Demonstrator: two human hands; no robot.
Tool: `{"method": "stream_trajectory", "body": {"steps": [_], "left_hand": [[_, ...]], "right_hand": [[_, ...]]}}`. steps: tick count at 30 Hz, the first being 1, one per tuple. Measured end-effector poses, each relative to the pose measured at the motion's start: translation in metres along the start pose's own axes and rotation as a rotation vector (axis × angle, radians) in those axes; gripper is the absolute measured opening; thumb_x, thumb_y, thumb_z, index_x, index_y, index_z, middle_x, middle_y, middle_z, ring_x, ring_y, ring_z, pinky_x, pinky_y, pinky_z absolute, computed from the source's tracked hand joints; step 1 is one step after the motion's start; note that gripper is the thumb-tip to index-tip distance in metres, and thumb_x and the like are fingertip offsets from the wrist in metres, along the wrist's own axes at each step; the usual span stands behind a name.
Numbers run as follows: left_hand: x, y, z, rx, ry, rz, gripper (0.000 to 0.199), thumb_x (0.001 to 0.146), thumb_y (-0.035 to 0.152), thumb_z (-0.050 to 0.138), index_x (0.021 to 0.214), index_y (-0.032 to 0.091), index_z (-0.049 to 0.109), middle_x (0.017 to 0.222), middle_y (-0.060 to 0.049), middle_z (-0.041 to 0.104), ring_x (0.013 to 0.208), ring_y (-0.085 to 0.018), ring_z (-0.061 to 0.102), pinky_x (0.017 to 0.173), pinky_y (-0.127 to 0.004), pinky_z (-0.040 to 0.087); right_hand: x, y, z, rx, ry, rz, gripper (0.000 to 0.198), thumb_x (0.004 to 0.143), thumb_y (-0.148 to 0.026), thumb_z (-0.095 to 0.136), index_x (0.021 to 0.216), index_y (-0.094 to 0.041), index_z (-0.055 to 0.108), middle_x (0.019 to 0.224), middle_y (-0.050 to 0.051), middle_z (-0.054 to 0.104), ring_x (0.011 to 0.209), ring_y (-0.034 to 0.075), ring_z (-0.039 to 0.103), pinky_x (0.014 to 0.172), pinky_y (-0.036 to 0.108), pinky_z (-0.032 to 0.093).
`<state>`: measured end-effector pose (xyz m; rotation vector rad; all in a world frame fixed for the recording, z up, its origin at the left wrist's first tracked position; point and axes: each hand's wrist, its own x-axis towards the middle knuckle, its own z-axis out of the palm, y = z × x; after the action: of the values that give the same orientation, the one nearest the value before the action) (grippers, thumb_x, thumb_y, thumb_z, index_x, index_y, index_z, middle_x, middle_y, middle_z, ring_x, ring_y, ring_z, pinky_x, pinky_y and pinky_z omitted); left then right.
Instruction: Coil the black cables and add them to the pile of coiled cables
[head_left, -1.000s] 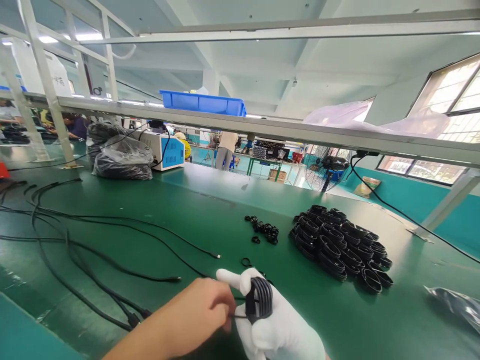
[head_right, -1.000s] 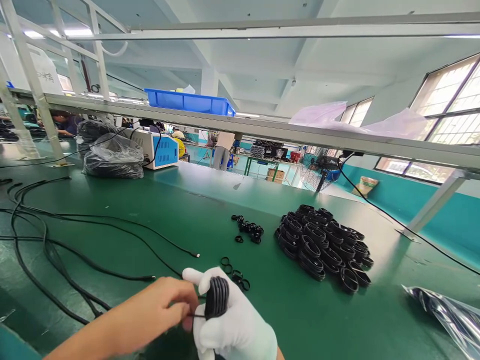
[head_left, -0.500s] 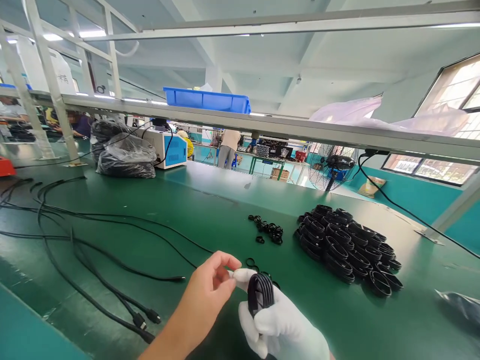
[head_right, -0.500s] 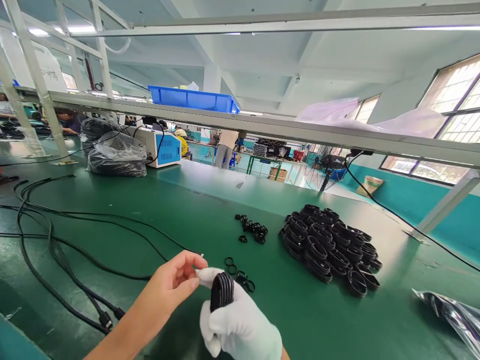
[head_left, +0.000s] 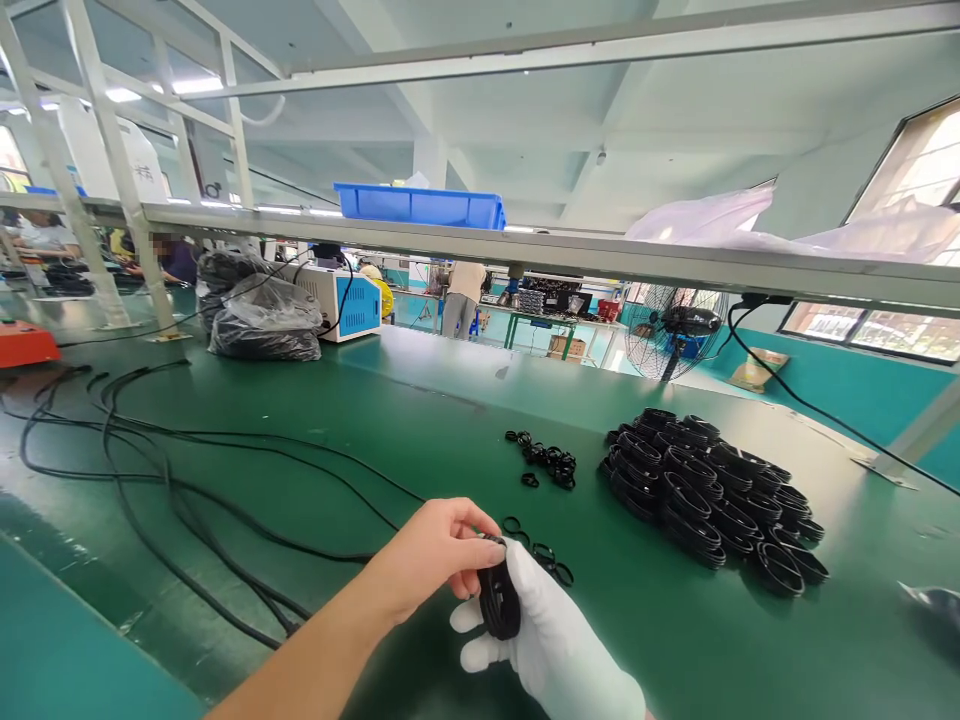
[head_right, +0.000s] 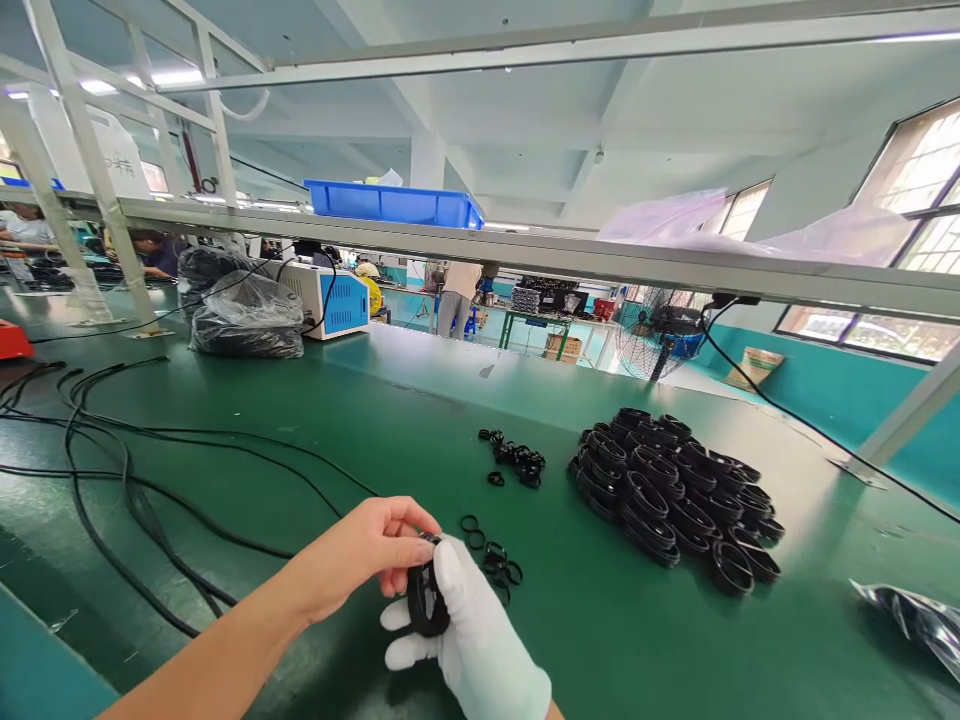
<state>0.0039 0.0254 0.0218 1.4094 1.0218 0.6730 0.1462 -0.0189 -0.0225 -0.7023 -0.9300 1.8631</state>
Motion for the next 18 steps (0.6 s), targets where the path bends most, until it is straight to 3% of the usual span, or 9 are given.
{"method": "stream_trajectory", "body": {"steps": [4, 8, 10, 13, 18], "left_hand": [[0.011, -0.006, 0.009, 0.037, 0.079, -0.035, 0.026, 0.067, 0.036, 0.065, 0.076, 0.014, 0.056, 0.051, 0.004, 0.055, 0.043, -0.009, 0.048, 0.041, -0.020, 0.035], [0.017, -0.010, 0.013, 0.111, 0.131, -0.055, 0.028, 0.062, 0.037, 0.069, 0.066, 0.016, 0.053, 0.050, 0.004, 0.057, 0.037, -0.006, 0.041, 0.038, -0.019, 0.029], [0.018, -0.011, 0.012, 0.143, 0.136, -0.067, 0.028, 0.061, 0.038, 0.070, 0.065, 0.016, 0.053, 0.049, 0.004, 0.057, 0.037, -0.007, 0.041, 0.038, -0.019, 0.029], [0.017, -0.011, 0.010, 0.181, 0.147, -0.077, 0.030, 0.061, 0.041, 0.069, 0.065, 0.016, 0.053, 0.051, 0.003, 0.058, 0.037, -0.007, 0.042, 0.038, -0.019, 0.030], [0.017, -0.010, 0.012, 0.248, 0.212, -0.084, 0.029, 0.059, 0.039, 0.070, 0.061, 0.017, 0.051, 0.048, 0.004, 0.056, 0.037, -0.009, 0.044, 0.039, -0.021, 0.031]], "right_hand": [[0.003, 0.005, -0.006, -0.143, 0.064, -0.049, 0.046, 0.084, -0.059, 0.039, 0.101, -0.017, 0.051, 0.090, 0.006, 0.053, 0.066, 0.013, 0.056, 0.046, 0.023, 0.044], [0.000, 0.000, -0.005, -0.147, 0.075, 0.027, 0.035, 0.080, -0.049, 0.051, 0.092, -0.017, 0.051, 0.088, 0.004, 0.053, 0.044, 0.004, 0.042, 0.036, 0.018, 0.027], [-0.001, -0.004, -0.003, -0.088, 0.060, 0.084, 0.030, 0.070, -0.036, 0.062, 0.089, -0.016, 0.051, 0.084, 0.002, 0.053, 0.044, 0.003, 0.039, 0.038, 0.019, 0.026], [-0.003, -0.007, -0.001, 0.016, 0.031, 0.121, 0.040, 0.055, -0.022, 0.068, 0.092, -0.016, 0.053, 0.086, 0.002, 0.052, 0.054, 0.006, 0.044, 0.043, 0.019, 0.033], [-0.001, 0.001, -0.006, -0.003, 0.014, 0.141, 0.041, 0.072, -0.048, 0.059, 0.097, -0.016, 0.052, 0.092, 0.006, 0.051, 0.062, 0.010, 0.051, 0.041, 0.020, 0.037]]}}
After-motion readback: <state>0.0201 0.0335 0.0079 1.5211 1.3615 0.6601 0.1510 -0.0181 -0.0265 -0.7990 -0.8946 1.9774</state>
